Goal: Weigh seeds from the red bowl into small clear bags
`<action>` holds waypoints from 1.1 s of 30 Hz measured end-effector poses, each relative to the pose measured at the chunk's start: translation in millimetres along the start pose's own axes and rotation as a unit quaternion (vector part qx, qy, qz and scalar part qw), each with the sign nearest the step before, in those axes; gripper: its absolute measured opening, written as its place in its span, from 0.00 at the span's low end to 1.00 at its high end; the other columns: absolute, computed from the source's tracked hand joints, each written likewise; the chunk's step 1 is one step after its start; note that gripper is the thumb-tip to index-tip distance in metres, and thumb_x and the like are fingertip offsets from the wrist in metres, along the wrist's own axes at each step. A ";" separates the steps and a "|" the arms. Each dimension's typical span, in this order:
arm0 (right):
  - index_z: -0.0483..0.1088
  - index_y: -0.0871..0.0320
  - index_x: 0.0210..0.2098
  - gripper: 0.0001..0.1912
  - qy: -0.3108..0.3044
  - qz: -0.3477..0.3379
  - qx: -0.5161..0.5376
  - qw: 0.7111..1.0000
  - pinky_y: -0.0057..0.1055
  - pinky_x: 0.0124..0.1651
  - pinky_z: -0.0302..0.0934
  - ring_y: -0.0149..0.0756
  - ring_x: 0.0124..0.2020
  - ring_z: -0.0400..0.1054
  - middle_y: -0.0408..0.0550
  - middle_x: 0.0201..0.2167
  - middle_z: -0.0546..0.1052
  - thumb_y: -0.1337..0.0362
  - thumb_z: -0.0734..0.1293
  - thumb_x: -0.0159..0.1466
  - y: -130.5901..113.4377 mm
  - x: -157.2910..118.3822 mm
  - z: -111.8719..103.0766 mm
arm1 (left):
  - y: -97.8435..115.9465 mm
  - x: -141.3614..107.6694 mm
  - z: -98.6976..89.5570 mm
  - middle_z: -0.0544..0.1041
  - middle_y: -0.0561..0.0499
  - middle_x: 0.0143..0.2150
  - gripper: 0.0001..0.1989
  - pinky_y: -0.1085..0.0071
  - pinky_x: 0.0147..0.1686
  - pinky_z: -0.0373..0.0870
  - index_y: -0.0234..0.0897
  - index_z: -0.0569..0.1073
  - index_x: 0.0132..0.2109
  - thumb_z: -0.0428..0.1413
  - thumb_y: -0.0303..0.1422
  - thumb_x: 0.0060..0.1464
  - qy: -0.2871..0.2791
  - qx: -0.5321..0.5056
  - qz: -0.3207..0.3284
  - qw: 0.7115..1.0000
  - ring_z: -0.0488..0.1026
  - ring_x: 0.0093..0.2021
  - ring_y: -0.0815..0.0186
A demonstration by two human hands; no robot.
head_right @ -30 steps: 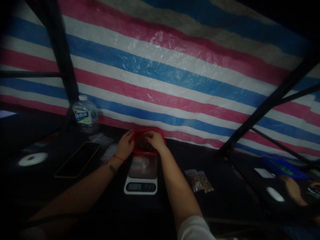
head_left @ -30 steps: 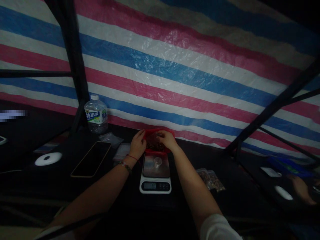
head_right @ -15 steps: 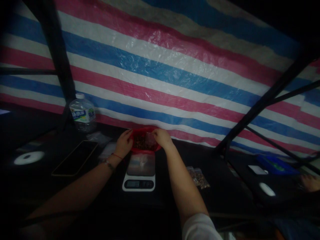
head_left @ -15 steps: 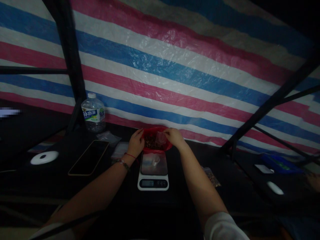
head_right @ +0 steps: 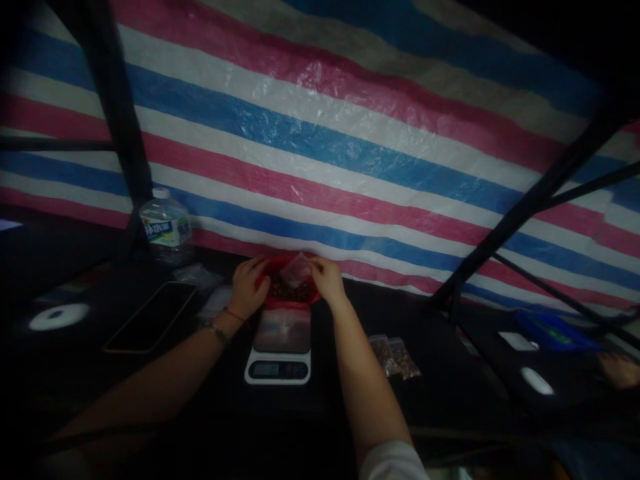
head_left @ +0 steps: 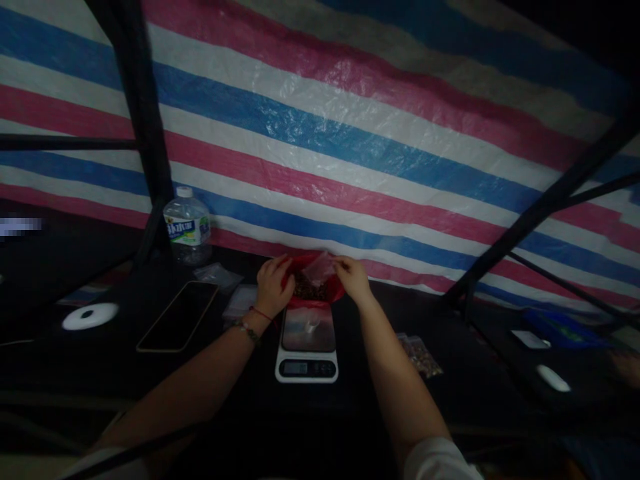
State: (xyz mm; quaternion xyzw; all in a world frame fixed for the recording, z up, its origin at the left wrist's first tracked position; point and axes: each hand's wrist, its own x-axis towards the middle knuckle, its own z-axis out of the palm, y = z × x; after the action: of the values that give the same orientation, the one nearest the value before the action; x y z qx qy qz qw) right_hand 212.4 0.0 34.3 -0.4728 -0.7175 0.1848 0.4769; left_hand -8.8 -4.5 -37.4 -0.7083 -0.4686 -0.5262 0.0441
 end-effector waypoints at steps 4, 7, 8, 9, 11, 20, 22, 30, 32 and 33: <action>0.72 0.56 0.36 0.13 0.050 0.118 0.245 0.961 0.32 0.35 0.69 0.31 0.28 0.69 0.42 0.29 0.75 0.56 0.68 0.55 9.8 -18.5 14.6 | 11.7 -0.6 -7.5 0.71 0.41 0.56 0.24 0.54 0.59 0.60 0.33 0.64 0.59 0.49 0.37 0.56 -0.036 -0.059 0.057 0.996 0.66 0.57 0.55; 0.71 0.56 0.34 0.13 0.043 0.152 0.333 0.930 0.29 0.35 0.69 0.29 0.28 0.70 0.40 0.28 0.74 0.57 0.72 0.52 13.0 -35.0 27.1 | 22.1 -0.2 -7.3 0.70 0.39 0.56 0.26 0.57 0.57 0.65 0.32 0.62 0.60 0.50 0.38 0.56 -0.047 -0.101 0.034 0.993 0.68 0.56 0.56; 0.71 0.56 0.33 0.13 0.040 0.158 0.350 0.922 0.27 0.34 0.69 0.28 0.28 0.70 0.40 0.28 0.74 0.57 0.73 0.51 13.2 -39.7 30.5 | 26.0 0.4 -6.9 0.72 0.40 0.55 0.26 0.59 0.55 0.67 0.32 0.62 0.59 0.50 0.37 0.56 -0.050 -0.114 0.013 0.992 0.70 0.54 0.57; 0.71 0.56 0.32 0.13 0.038 0.163 0.363 0.917 0.26 0.33 0.69 0.28 0.28 0.70 0.40 0.28 0.74 0.58 0.73 0.50 13.3 -43.7 33.3 | 30.0 1.4 -6.9 0.74 0.41 0.53 0.25 0.61 0.52 0.70 0.33 0.63 0.59 0.51 0.37 0.55 -0.058 -0.128 -0.010 0.990 0.72 0.51 0.58; 0.70 0.57 0.31 0.13 0.038 0.169 0.377 0.910 0.25 0.31 0.68 0.27 0.27 0.69 0.40 0.28 0.74 0.59 0.74 0.49 14.0 -49.8 37.2 | 36.9 5.2 -11.0 0.77 0.45 0.46 0.24 0.64 0.45 0.74 0.35 0.64 0.58 0.51 0.37 0.55 -0.087 -0.161 -0.050 0.982 0.76 0.44 0.61; 0.71 0.58 0.36 0.12 0.177 0.111 0.166 0.964 0.31 0.35 0.66 0.33 0.30 0.69 0.46 0.31 0.75 0.57 0.64 0.57 44.5 -55.8 22.6 | -4.4 29.0 -116.3 0.79 0.51 0.43 0.12 0.58 0.51 0.70 0.42 0.76 0.40 0.50 0.39 0.55 0.047 0.085 -0.032 0.995 0.74 0.46 0.59; 0.71 0.59 0.40 0.15 0.227 0.085 0.072 0.967 0.36 0.45 0.65 0.38 0.39 0.69 0.51 0.38 0.75 0.58 0.64 0.57 51.4 -54.6 16.9 | -25.8 19.2 -126.4 0.79 0.50 0.42 0.13 0.56 0.51 0.70 0.42 0.77 0.38 0.49 0.39 0.54 0.017 0.137 -0.008 0.990 0.74 0.45 0.59; 0.63 0.59 0.56 0.32 0.147 0.111 0.008 0.983 0.41 0.59 0.57 0.42 0.55 0.65 0.57 0.54 0.70 0.58 0.69 0.54 67.2 -51.4 24.8 | -43.6 -2.1 -100.2 0.79 0.44 0.48 0.22 0.62 0.51 0.70 0.37 0.77 0.46 0.50 0.44 0.50 -0.303 0.068 -0.117 0.943 0.76 0.48 0.56; 0.63 0.59 0.57 0.32 0.146 0.122 -0.002 0.982 0.41 0.59 0.57 0.42 0.55 0.65 0.56 0.54 0.71 0.59 0.69 0.54 71.0 -50.0 30.0 | -33.5 14.1 -85.7 0.78 0.42 0.49 0.27 0.63 0.48 0.71 0.34 0.74 0.50 0.49 0.49 0.52 -0.261 0.040 -0.160 0.951 0.76 0.47 0.57; 0.63 0.59 0.57 0.32 0.151 0.129 -0.010 0.980 0.41 0.58 0.57 0.42 0.55 0.66 0.56 0.54 0.71 0.59 0.69 0.54 72.5 -49.1 32.4 | -28.0 23.1 -76.0 0.79 0.41 0.47 0.29 0.65 0.45 0.73 0.32 0.74 0.50 0.49 0.50 0.52 -0.246 0.029 -0.171 0.954 0.77 0.44 0.57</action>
State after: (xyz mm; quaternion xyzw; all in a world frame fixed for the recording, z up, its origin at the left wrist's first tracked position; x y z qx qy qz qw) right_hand 225.8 -0.8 -58.1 -0.5883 -0.5722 0.1641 0.5473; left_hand -82.0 -16.8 2.4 -0.7235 -0.5943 -0.3210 -0.1425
